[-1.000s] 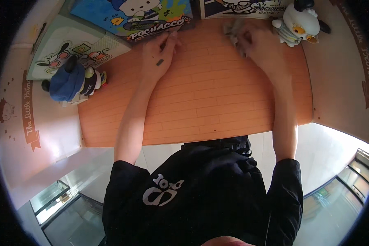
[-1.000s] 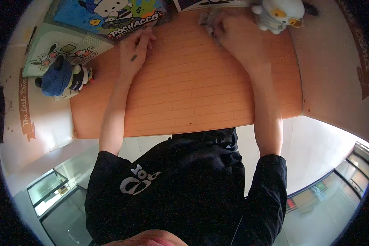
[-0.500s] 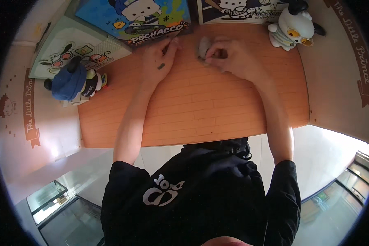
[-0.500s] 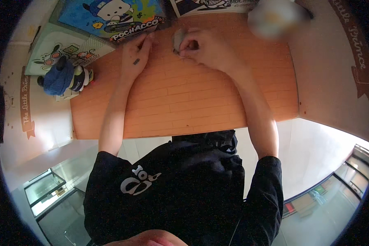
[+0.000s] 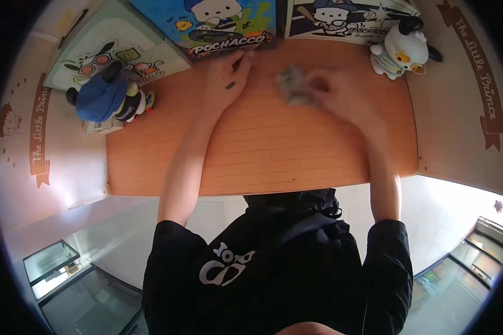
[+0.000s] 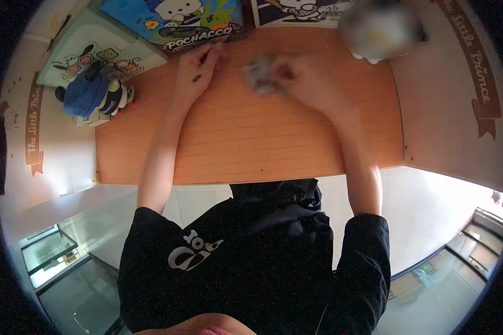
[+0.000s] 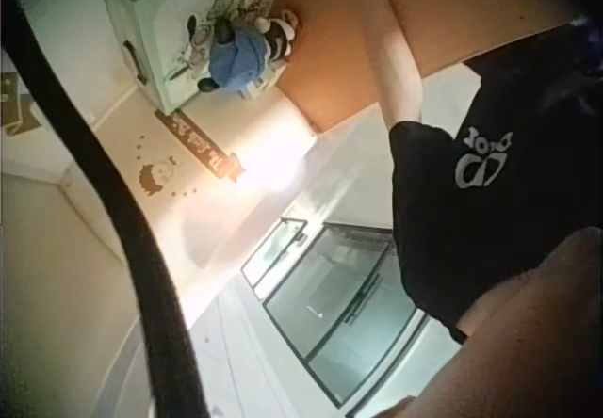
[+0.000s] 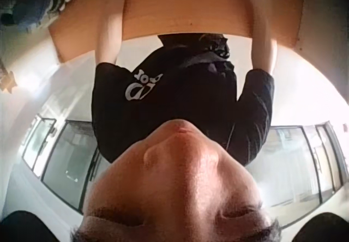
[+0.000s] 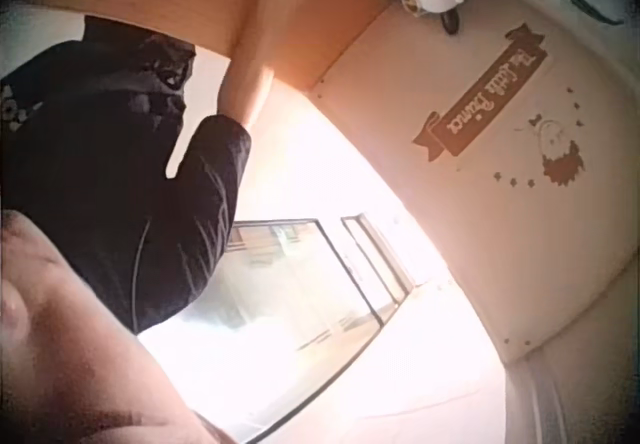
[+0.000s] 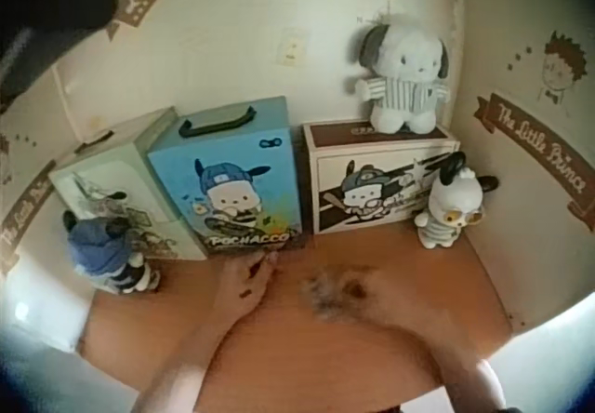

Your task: Wiping a table surface and several small objects using a cleaning cloth.

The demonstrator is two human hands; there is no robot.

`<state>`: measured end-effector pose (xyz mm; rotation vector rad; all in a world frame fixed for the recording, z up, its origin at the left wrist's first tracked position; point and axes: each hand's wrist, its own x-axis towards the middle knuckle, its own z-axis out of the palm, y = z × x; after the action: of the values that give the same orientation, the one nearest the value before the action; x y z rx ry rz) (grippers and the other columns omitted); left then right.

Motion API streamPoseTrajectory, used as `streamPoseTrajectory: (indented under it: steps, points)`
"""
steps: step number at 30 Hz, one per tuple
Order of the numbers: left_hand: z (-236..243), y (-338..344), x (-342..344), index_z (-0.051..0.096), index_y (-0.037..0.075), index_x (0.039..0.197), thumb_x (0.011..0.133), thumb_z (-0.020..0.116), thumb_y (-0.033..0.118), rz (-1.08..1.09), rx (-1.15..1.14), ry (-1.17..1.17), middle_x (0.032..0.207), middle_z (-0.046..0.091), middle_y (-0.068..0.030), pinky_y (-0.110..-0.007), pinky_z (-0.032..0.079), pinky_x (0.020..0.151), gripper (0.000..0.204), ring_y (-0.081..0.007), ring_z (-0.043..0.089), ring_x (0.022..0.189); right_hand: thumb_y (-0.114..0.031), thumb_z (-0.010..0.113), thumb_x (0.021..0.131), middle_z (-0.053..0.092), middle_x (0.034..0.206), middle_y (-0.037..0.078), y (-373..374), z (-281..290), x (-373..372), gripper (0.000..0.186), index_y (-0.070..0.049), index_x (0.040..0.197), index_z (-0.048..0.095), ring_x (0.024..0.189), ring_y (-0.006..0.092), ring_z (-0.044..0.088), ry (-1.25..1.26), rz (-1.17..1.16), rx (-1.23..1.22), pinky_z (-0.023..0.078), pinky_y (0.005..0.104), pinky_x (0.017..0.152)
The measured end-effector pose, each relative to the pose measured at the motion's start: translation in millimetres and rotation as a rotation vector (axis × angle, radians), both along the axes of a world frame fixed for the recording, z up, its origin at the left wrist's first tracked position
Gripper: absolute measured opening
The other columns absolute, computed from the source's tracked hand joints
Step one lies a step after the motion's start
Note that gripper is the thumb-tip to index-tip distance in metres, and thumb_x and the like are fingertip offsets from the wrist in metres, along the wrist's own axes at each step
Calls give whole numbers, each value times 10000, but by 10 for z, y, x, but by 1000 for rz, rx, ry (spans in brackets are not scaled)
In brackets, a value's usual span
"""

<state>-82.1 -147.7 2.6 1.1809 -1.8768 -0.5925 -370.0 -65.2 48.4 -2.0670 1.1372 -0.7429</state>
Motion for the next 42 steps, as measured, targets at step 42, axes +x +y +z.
streamPoseTrajectory:
  steps: [42]
  points:
    - [125, 134, -17, 777, 16, 1108, 1087, 667, 279, -88, 125, 12, 795, 707, -49, -302, 431, 636, 286, -163, 525, 665, -215, 740, 936, 721, 788, 41, 959, 526, -844, 150, -98, 1027, 718, 654, 278, 658, 699, -829, 125, 538, 384, 648]
